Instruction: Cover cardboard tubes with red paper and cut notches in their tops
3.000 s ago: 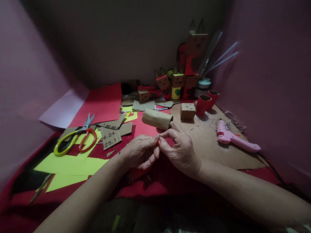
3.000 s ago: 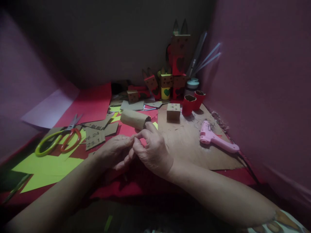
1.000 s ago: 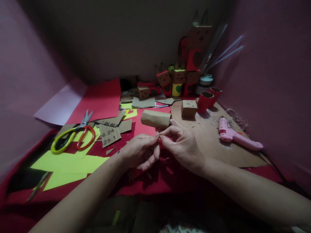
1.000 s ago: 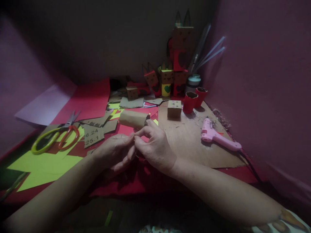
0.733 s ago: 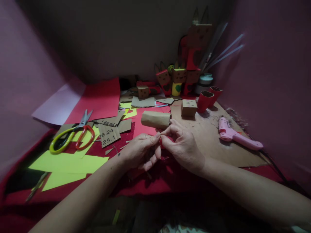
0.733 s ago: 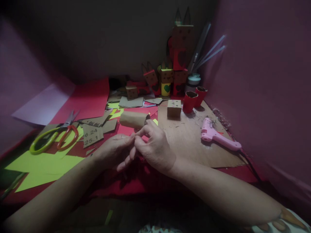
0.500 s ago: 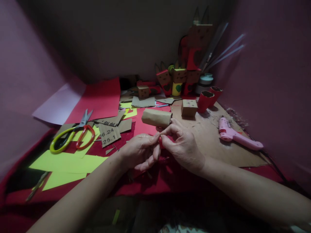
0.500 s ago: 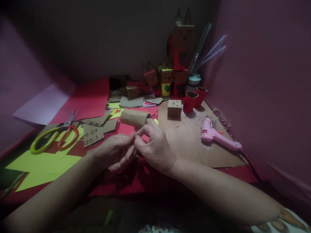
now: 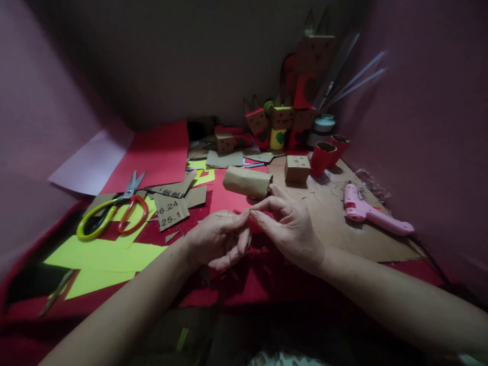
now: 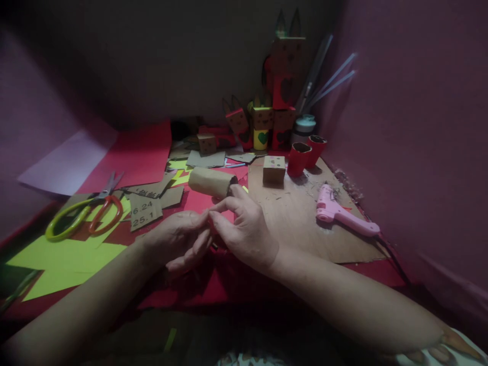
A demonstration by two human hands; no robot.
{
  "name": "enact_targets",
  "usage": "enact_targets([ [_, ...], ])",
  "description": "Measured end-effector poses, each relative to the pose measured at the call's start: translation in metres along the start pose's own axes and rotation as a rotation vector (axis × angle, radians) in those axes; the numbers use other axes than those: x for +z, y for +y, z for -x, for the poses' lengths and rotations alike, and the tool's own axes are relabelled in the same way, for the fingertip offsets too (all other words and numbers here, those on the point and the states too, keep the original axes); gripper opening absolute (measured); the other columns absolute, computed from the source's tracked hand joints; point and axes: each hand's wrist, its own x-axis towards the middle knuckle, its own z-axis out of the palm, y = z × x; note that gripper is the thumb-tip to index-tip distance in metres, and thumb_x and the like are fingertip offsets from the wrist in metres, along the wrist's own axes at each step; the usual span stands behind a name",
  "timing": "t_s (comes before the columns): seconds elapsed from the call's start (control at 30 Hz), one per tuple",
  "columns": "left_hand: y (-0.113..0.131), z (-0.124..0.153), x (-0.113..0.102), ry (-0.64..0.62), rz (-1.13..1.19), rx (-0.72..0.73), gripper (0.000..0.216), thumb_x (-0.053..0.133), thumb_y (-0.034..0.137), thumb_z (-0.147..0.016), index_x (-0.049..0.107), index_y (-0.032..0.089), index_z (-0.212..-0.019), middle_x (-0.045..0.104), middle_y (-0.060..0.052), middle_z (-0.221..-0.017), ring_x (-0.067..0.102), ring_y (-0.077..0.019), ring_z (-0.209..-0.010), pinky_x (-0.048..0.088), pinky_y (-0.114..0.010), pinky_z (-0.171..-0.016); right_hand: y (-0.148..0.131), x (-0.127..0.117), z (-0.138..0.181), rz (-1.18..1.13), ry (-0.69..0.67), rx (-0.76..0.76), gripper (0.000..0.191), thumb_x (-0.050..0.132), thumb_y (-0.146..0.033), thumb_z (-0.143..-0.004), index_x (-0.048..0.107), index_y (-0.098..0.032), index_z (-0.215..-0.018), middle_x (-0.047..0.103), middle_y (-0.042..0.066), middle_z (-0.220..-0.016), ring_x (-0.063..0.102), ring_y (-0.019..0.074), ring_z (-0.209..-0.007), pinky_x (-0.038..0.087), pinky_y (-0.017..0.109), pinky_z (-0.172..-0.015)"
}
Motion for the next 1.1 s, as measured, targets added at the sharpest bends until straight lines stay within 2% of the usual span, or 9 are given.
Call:
enact_targets([
  [0.2,-0.0014,-0.0008,-0.0001,0.057,-0.035,-0.039,0.055,0.057,0.056,-0.084,0.065,0.01,-0.056,0.052,-0.004,-0.033,0.038,-0.0093,-0.019,0.025,-0.016,-0.02,0.0021,0.0004,0.0002,-0.023,-0.004,0.0,0.012,0.062,-0.011,-0.081,0.064,-0.018,-0.072,0.058,0.002,-0.083,0.061,0.0154,-0.086,0.051,0.03,-0.077],
  [0.4,-0.0008,-0.0013,0.0007,0.049,-0.067,-0.03,0.055,0.056,0.055,-0.086,0.065,0.01,-0.056,0.05,-0.003,-0.031,0.04,-0.0094,-0.02,0.025,-0.015,-0.021,0.0017,0.0027,0.0018,-0.032,-0.005,0.033,0.014,0.062,-0.01,-0.078,0.058,-0.017,-0.067,0.052,0.0,-0.079,0.055,0.012,-0.075,0.048,0.027,-0.067],
  [0.77,0.0014,0.0022,0.0039,0.077,-0.099,-0.017,0.055,0.053,0.053,-0.089,0.064,0.01,-0.056,0.049,-0.002,-0.032,0.039,-0.0085,-0.02,0.025,-0.015,-0.021,0.0022,0.0021,0.0025,-0.071,-0.054,0.071,0.013,0.059,-0.01,-0.08,0.057,-0.018,-0.07,0.056,0.003,-0.081,0.058,0.0155,-0.083,0.049,0.031,-0.073],
  [1.1,0.0003,0.0017,-0.0007,0.018,-0.111,-0.06,0.057,0.055,0.06,-0.085,0.062,0.011,-0.057,0.047,-0.001,-0.03,0.036,-0.009,-0.019,0.024,-0.017,-0.021,0.0025,0.0048,0.0025,-0.026,-0.01,-0.009,0.013,0.059,-0.01,-0.079,0.057,-0.019,-0.07,0.056,0.002,-0.078,0.058,0.0164,-0.082,0.051,0.032,-0.071],
])
